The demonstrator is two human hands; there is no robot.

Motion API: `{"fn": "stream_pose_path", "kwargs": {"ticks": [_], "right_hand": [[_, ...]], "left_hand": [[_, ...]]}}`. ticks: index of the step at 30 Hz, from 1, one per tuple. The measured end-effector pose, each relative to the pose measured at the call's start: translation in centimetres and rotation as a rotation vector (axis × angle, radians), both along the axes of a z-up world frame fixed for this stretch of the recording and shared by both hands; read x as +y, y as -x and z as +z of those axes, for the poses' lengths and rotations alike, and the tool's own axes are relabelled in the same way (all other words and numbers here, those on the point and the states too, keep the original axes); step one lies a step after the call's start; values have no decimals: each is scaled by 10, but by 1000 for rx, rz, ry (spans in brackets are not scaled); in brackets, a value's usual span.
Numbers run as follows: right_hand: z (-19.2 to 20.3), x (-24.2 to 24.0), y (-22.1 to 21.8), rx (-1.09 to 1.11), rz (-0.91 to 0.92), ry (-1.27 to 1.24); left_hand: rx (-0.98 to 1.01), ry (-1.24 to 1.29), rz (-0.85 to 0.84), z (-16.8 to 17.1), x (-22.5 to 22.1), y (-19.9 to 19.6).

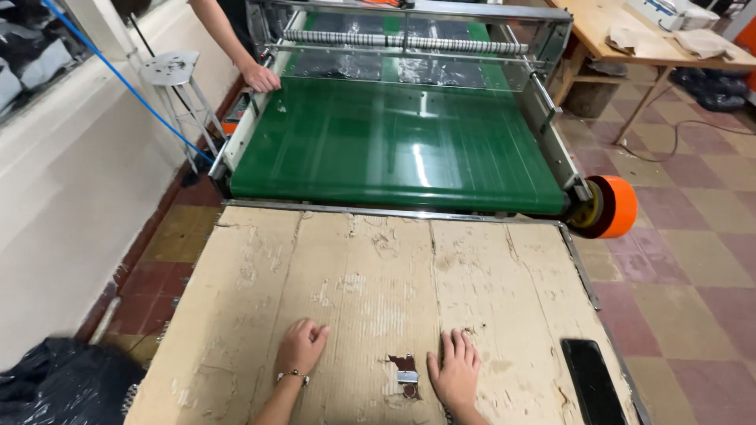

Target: Folding plastic bags and placing them into a basket

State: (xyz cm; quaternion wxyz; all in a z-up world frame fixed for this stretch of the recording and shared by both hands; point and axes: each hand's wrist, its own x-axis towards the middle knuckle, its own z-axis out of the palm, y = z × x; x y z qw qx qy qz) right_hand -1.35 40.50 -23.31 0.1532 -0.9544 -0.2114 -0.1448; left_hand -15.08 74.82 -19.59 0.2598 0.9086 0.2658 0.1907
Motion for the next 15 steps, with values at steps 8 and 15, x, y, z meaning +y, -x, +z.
{"fn": "stream_pose_path", "kwargs": {"ticks": [8, 15], "right_hand": [[-3, -1, 0, -33, -2, 18], [-8, -1, -2, -40, -11, 35]], "left_hand": [[2, -3, 23, -9, 1, -2], [-10, -6, 32, -14, 2, -3]]}}
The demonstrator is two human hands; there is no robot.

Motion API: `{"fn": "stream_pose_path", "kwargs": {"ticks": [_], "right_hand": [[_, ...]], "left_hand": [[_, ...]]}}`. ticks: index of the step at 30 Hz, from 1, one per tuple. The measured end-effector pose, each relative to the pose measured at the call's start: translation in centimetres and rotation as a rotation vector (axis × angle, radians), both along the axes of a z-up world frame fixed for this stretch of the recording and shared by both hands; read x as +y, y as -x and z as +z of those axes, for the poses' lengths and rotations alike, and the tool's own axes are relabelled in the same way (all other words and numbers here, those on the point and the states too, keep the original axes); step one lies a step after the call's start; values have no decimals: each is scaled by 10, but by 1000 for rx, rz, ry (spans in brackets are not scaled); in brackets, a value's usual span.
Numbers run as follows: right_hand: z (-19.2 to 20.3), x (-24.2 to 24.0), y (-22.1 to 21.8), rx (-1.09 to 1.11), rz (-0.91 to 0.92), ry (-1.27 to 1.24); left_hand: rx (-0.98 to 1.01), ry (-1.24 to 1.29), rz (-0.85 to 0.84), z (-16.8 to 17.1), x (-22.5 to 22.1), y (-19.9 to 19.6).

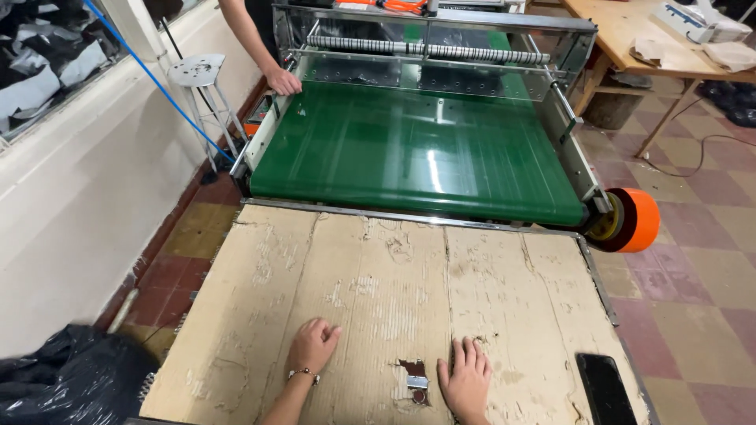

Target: Folding plastic bags and placing them into a basket

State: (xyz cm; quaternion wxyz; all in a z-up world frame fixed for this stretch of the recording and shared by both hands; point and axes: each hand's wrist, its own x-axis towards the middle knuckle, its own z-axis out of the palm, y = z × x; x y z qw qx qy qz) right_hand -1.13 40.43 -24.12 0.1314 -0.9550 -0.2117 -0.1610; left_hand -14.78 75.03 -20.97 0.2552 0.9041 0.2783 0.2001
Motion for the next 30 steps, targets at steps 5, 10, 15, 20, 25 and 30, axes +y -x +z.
{"fn": "stream_pose_path", "kwargs": {"ticks": [5, 10, 15, 20, 25, 30], "right_hand": [[-2, 0, 0, -66, -4, -1], [0, -1, -2, 0, -8, 9], [2, -1, 0, 32, 4, -1], [3, -1, 1, 27, -3, 0], [2, -1, 1, -12, -5, 4], [1, 0, 2, -67, -12, -15]], "left_hand": [[-127, -60, -29, -8, 2, -1], [-20, 10, 0, 5, -2, 1], [-65, -9, -29, 2, -1, 2], [4, 32, -7, 7, -3, 3], [-62, -2, -32, 7, -2, 3], [-85, -20, -32, 2, -1, 3]]}}
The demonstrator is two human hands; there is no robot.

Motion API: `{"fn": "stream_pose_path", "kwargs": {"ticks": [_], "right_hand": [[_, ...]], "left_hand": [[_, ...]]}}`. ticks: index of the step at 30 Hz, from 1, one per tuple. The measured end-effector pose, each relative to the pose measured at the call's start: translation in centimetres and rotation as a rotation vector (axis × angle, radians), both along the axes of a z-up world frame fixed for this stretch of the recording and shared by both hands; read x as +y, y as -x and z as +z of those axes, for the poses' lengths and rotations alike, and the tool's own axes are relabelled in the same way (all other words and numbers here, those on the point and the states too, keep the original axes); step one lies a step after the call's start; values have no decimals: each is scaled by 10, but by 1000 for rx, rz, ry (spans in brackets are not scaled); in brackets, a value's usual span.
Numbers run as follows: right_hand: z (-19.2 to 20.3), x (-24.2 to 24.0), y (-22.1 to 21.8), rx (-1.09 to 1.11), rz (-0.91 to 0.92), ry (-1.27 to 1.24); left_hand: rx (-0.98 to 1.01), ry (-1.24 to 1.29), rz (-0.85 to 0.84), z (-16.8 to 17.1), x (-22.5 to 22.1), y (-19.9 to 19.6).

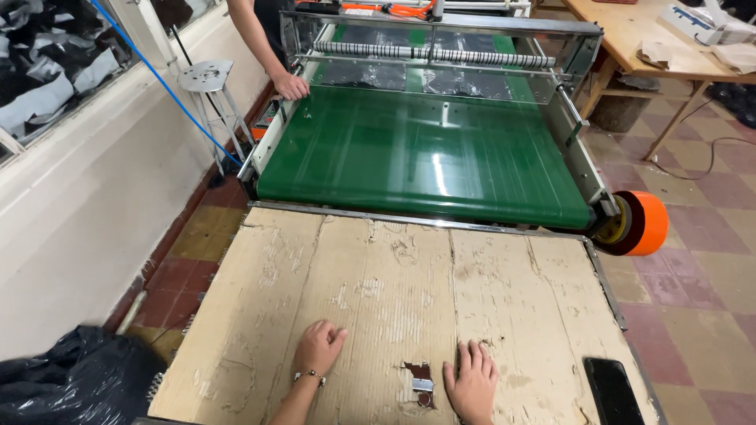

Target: Folding plastic bags and placing them into a basket

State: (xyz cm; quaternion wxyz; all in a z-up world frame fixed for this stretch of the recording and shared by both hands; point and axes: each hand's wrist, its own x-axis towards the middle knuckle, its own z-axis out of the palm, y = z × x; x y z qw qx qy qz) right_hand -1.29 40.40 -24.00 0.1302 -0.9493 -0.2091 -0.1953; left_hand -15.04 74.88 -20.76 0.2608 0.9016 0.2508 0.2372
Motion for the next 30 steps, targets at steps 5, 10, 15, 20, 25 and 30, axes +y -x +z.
{"fn": "stream_pose_path", "kwargs": {"ticks": [5, 10, 15, 20, 25, 30], "right_hand": [[-1, 0, -1, 42, 4, 15], [0, 0, -2, 58, 2, 6], [1, 1, 0, 7, 9, -3], [-1, 2, 0, -40, -10, 10], [-1, 2, -1, 4, -1, 12], [5, 1, 0, 124, 14, 27]], "left_hand": [[38, 26, 14, 1, 0, 0], [31, 6, 6, 1, 0, -1], [51, 10, 20, 3, 0, -1], [57, 1, 3, 1, 1, -1], [14, -14, 3, -2, 3, -2], [17, -5, 10, 1, 2, -2]]}}
